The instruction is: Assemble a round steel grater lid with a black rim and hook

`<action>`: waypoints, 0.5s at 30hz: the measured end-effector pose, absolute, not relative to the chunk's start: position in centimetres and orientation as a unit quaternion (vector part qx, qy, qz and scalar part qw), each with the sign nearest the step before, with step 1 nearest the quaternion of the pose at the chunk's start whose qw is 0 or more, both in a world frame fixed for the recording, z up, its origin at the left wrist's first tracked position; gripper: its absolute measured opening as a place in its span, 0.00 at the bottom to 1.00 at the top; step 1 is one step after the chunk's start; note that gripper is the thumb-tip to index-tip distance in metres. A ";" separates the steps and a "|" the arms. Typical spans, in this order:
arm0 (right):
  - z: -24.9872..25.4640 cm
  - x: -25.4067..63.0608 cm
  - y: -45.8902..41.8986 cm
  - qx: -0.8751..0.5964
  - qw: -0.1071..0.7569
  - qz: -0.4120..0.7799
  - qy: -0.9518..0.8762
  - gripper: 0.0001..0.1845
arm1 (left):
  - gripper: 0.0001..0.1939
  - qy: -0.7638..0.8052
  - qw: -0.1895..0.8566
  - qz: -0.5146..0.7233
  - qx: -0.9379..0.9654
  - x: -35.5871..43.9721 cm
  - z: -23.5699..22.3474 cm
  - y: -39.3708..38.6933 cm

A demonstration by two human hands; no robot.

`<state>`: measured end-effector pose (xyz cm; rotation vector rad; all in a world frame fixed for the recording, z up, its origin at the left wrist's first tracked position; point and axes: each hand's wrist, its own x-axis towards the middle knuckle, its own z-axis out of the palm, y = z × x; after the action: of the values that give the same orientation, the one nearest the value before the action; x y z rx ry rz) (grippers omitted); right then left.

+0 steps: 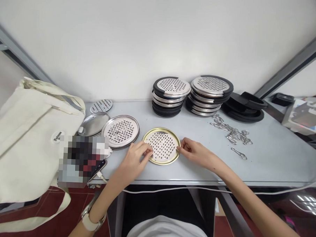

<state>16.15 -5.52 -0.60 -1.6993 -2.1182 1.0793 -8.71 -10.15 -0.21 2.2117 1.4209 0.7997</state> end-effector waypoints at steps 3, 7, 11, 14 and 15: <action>-0.6 16.1 -5.6 -0.578 0.110 0.363 -0.722 0.13 | 0.10 0.501 0.179 0.256 0.808 -9.1 -0.6 -11.0; -0.7 16.2 -5.7 -0.577 0.119 0.360 -0.724 0.13 | 0.08 0.482 0.170 0.225 0.829 -9.0 -0.4 -11.5; -0.7 16.3 -5.5 -0.574 0.121 0.360 -0.725 0.12 | 0.10 0.455 0.160 0.207 0.851 -8.9 -0.4 -11.7; -0.4 16.5 -4.9 -0.579 0.090 0.362 -0.725 0.10 | 0.12 0.437 0.142 0.206 0.864 -8.8 -0.7 -11.8; -0.2 16.5 -4.6 -0.579 0.077 0.366 -0.724 0.09 | 0.10 0.435 0.133 0.208 0.866 -8.8 -0.9 -11.9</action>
<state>16.46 -4.65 -0.15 -1.7358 -2.1692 1.0972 -8.77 -11.87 -0.90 2.5120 1.2614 0.6027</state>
